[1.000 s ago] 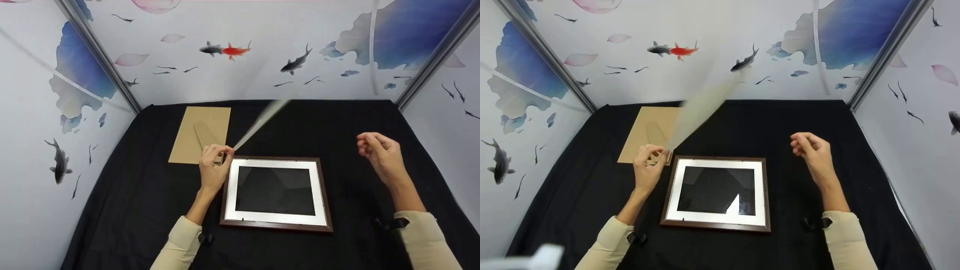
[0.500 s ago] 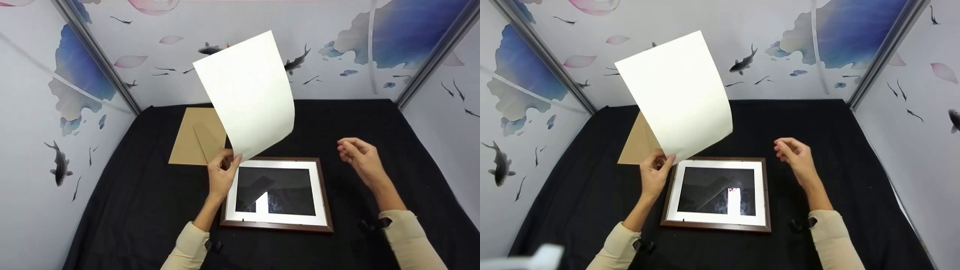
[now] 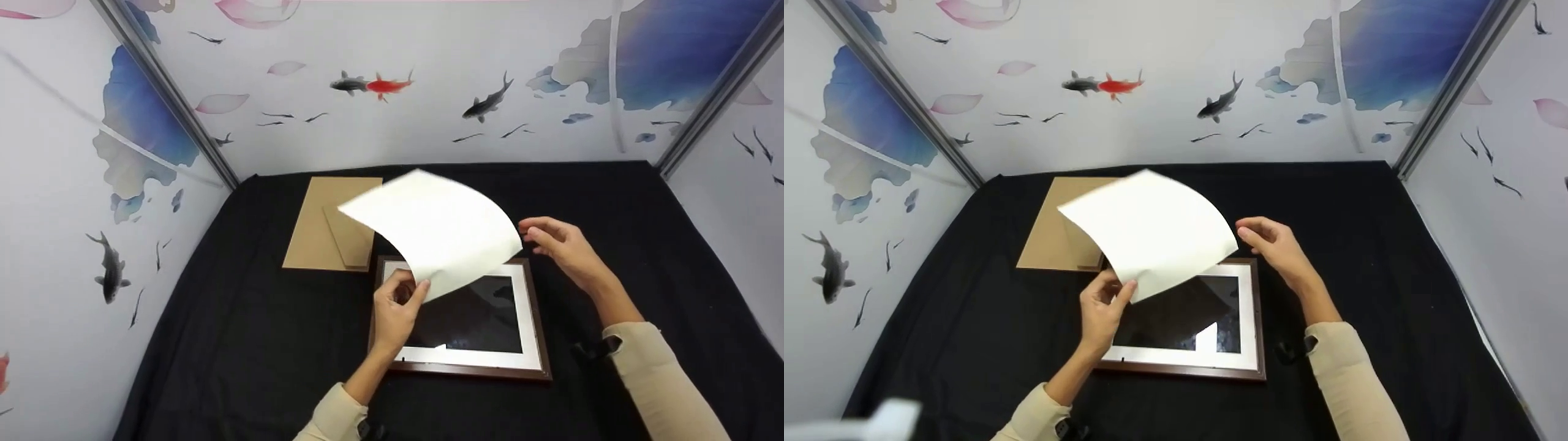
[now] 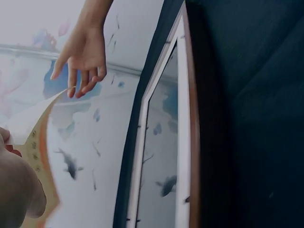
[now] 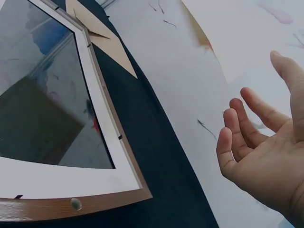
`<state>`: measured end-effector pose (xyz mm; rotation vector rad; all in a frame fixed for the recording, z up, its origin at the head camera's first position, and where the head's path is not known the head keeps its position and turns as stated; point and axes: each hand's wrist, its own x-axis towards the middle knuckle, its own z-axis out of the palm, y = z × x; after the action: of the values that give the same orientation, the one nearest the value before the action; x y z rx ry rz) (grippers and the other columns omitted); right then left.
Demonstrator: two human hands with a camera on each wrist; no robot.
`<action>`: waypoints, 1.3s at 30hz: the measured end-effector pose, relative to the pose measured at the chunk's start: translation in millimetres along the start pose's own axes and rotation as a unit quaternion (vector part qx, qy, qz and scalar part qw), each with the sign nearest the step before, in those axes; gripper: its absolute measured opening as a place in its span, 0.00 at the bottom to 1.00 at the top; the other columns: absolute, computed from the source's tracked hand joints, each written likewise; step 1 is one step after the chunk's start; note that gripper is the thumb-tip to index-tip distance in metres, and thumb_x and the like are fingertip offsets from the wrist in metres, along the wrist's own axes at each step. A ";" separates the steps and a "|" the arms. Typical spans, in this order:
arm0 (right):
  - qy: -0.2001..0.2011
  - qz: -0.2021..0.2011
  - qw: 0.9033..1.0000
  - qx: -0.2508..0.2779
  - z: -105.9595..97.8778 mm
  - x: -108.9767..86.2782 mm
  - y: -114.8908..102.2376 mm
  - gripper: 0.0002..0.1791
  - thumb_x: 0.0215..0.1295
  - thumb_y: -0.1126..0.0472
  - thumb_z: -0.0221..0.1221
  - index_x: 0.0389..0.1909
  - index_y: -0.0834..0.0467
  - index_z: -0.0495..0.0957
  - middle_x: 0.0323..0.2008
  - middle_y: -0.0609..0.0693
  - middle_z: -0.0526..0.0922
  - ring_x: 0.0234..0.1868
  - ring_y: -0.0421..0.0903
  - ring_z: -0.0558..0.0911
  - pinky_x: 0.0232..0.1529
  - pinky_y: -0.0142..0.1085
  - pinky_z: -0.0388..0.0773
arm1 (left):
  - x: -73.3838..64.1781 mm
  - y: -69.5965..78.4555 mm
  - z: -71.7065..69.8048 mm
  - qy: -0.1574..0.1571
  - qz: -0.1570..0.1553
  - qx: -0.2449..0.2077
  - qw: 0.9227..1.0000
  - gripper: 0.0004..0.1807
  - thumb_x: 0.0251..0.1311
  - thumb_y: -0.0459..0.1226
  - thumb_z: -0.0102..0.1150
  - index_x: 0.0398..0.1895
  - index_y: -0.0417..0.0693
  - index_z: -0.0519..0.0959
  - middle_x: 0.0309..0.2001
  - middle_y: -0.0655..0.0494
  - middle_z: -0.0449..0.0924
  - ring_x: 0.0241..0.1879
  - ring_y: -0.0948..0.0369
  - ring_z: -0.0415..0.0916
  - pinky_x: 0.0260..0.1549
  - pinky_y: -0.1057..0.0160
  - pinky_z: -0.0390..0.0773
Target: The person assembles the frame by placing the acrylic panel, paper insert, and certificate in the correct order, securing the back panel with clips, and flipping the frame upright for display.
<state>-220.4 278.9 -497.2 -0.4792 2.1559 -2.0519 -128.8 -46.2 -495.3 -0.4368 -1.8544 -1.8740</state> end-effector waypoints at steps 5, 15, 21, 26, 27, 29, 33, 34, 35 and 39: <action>0.015 0.017 1.000 0.018 -3.5 -7.3 9.5 0.23 0.69 0.59 0.54 0.56 0.73 0.68 0.49 0.61 0.75 0.48 0.54 0.74 0.44 0.38 0.74 | -6.3 -3.6 4.0 0.005 -0.035 -0.019 0.999 0.03 0.53 0.25 0.63 0.30 0.35 0.78 0.20 0.47 0.72 0.18 0.56 0.64 0.16 0.60 0.65; 0.025 0.023 0.999 0.032 -10.3 -18.4 19.7 0.22 0.68 0.60 0.55 0.53 0.74 0.69 0.46 0.60 0.77 0.45 0.53 0.76 0.41 0.35 0.76 | -6.4 -3.4 0.4 0.007 -0.041 -0.014 0.999 0.03 0.53 0.26 0.63 0.30 0.34 0.78 0.21 0.46 0.72 0.19 0.54 0.65 0.17 0.61 0.65; 0.024 0.030 0.998 0.052 -8.6 -18.4 25.4 0.20 0.68 0.60 0.55 0.53 0.71 0.71 0.47 0.60 0.77 0.45 0.55 0.75 0.41 0.37 0.76 | -7.2 -4.9 -1.6 0.007 -0.036 -0.024 0.999 0.03 0.54 0.25 0.62 0.31 0.34 0.78 0.22 0.45 0.73 0.19 0.52 0.65 0.16 0.61 0.64; 0.020 0.064 0.996 0.066 2.1 -14.1 30.9 0.21 0.67 0.58 0.56 0.52 0.71 0.72 0.46 0.61 0.77 0.44 0.51 0.77 0.42 0.39 0.75 | -10.1 -4.6 0.1 0.013 -0.036 -0.030 0.999 0.03 0.54 0.25 0.62 0.31 0.34 0.78 0.22 0.43 0.72 0.19 0.52 0.65 0.16 0.61 0.65; 0.018 0.075 0.995 0.065 5.2 -12.9 32.2 0.21 0.67 0.57 0.56 0.52 0.71 0.73 0.46 0.61 0.77 0.43 0.50 0.77 0.42 0.40 0.75 | -10.7 -4.3 0.7 0.015 -0.037 -0.031 0.999 0.03 0.54 0.25 0.62 0.31 0.34 0.78 0.22 0.42 0.72 0.19 0.52 0.65 0.16 0.61 0.65; 0.013 0.094 0.994 0.061 11.6 -10.5 34.5 0.21 0.66 0.56 0.57 0.51 0.69 0.74 0.44 0.60 0.78 0.42 0.49 0.77 0.42 0.41 0.74 | -11.6 -3.5 2.1 0.017 -0.044 -0.034 0.998 0.03 0.54 0.25 0.63 0.31 0.34 0.78 0.21 0.41 0.72 0.19 0.52 0.65 0.16 0.61 0.65; 0.011 0.103 0.993 0.050 23.9 -3.6 36.0 0.21 0.65 0.53 0.58 0.49 0.67 0.76 0.40 0.57 0.78 0.40 0.48 0.77 0.39 0.41 0.74 | -13.6 -1.9 4.5 0.013 -0.049 -0.032 0.998 0.04 0.54 0.25 0.63 0.31 0.34 0.77 0.21 0.42 0.71 0.19 0.56 0.66 0.17 0.63 0.65; 0.012 0.101 0.994 0.050 26.8 -1.3 36.0 0.21 0.65 0.54 0.59 0.48 0.68 0.77 0.39 0.57 0.78 0.39 0.48 0.77 0.38 0.40 0.75 | -14.3 -2.0 4.6 0.012 -0.048 -0.032 0.998 0.04 0.54 0.25 0.63 0.31 0.34 0.77 0.21 0.43 0.71 0.19 0.57 0.66 0.17 0.63 0.65; 0.011 0.095 0.994 0.049 29.3 1.0 35.7 0.20 0.64 0.54 0.59 0.47 0.68 0.77 0.38 0.56 0.78 0.37 0.47 0.77 0.37 0.39 0.75 | -14.9 -1.8 4.7 0.012 -0.047 -0.031 0.998 0.04 0.54 0.25 0.62 0.31 0.34 0.77 0.21 0.44 0.71 0.20 0.58 0.66 0.17 0.64 0.65; 0.030 0.072 0.995 0.057 35.4 7.0 32.6 0.17 0.62 0.59 0.61 0.40 0.71 0.78 0.33 0.56 0.80 0.30 0.45 0.76 0.32 0.35 0.75 | -18.9 -2.3 5.1 0.012 -0.047 -0.037 0.998 0.04 0.53 0.24 0.62 0.30 0.33 0.77 0.21 0.46 0.71 0.20 0.58 0.66 0.18 0.65 0.66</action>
<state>-220.8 243.9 -531.0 -0.2454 2.0248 -2.1200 -114.7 -39.2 -507.1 -0.3566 -1.8238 -2.0057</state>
